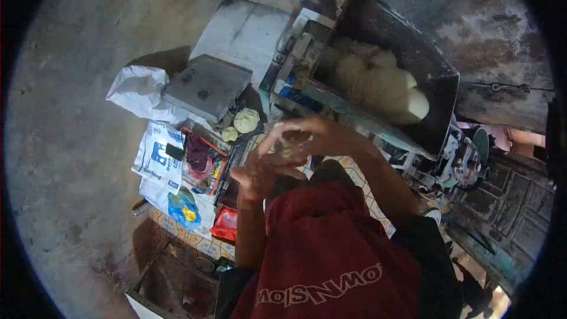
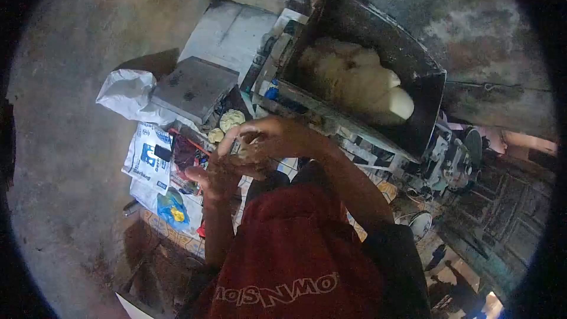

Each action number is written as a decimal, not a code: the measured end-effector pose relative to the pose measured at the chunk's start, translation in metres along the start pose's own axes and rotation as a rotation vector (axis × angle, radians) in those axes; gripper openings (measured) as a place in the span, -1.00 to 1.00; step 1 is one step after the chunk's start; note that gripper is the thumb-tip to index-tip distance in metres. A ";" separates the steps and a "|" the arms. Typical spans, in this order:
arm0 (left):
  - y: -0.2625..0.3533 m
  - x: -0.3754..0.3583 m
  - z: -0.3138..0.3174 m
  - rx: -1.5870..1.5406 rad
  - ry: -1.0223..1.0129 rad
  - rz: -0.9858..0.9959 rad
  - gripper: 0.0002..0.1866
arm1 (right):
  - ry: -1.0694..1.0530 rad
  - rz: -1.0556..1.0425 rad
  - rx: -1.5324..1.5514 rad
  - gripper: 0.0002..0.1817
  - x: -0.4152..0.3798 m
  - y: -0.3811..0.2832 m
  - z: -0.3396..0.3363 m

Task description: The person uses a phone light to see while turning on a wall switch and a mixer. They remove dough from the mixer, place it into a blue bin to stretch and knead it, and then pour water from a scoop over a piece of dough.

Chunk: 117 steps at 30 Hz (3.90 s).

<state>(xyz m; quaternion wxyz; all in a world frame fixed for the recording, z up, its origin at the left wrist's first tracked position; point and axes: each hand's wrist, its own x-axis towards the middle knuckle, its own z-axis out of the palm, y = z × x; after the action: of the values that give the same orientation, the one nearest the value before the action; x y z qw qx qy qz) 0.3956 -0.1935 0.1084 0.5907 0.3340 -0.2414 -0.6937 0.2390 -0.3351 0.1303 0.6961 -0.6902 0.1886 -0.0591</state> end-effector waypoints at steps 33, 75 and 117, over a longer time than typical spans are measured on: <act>-0.015 0.046 0.052 1.198 -0.190 0.324 -0.47 | 0.238 0.294 0.055 -0.56 -0.092 0.004 -0.003; -0.051 0.049 0.025 0.560 0.403 -0.291 -0.47 | 1.337 0.338 -0.755 -0.72 -0.241 0.039 -0.158; -0.132 -0.109 -0.091 1.053 0.621 -0.351 -0.53 | 1.037 0.387 -0.839 -0.89 -0.164 0.009 -0.154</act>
<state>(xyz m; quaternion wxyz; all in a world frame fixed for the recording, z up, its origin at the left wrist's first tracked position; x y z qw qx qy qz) 0.3850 -0.0562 -0.0285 0.2673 0.7999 -0.3091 -0.4395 0.0331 -0.4227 0.1547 0.1885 -0.7375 0.6235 -0.1784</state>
